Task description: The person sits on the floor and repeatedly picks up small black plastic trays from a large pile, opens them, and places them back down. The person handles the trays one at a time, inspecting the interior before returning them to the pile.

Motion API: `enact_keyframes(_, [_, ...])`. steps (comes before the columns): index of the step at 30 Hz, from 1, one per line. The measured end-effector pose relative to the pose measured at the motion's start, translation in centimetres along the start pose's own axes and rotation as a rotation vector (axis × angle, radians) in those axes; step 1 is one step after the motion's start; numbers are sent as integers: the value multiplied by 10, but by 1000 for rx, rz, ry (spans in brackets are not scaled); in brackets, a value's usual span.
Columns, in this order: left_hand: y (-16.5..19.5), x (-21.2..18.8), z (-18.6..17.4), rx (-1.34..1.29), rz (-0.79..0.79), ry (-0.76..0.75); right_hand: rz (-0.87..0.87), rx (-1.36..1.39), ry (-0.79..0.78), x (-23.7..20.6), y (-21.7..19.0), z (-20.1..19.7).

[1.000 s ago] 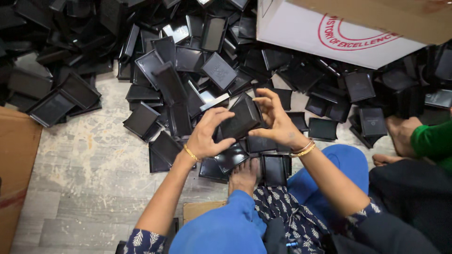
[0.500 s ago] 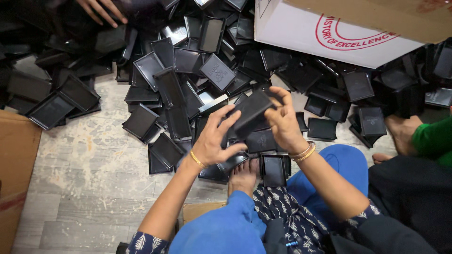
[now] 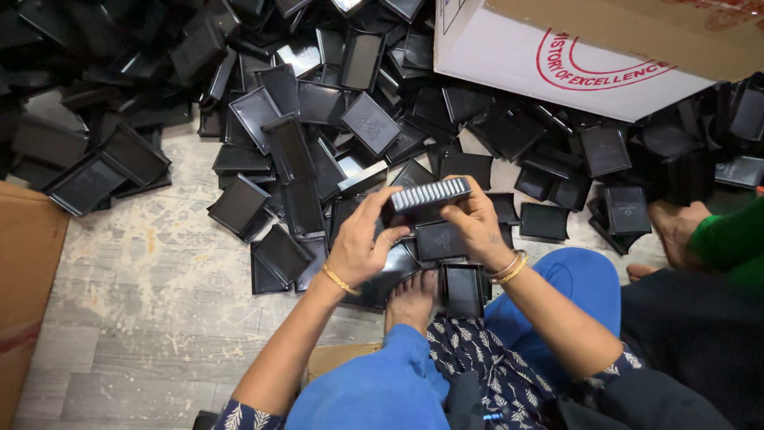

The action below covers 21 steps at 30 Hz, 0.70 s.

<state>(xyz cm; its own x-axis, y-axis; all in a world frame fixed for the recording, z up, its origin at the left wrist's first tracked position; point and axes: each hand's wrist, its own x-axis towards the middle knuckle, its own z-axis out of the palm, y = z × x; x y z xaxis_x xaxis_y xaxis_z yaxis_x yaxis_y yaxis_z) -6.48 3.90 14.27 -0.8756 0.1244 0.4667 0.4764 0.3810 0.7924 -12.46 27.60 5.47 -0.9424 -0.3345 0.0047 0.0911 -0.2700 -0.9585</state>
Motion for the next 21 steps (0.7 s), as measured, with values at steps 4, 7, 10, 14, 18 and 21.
enact_keyframes(4, [-3,-1,2,69,-66,-28,35,176,98,-6,27,3])
enact_keyframes(7, [-1,-4,2,73,-145,-16,21,180,126,-14,28,15])
enact_keyframes(10, [2,-4,1,-5,-208,-13,-71,-94,103,-11,-9,16])
enact_keyframes(14, [-5,2,-10,16,-85,128,-829,-986,345,35,-119,-35])
enact_keyframes(18, [-21,-3,-21,105,-183,191,-769,-1139,782,118,-190,-95])
enact_keyframes(21, [-48,-7,-20,352,-164,159,-834,-1401,429,144,-148,-74])
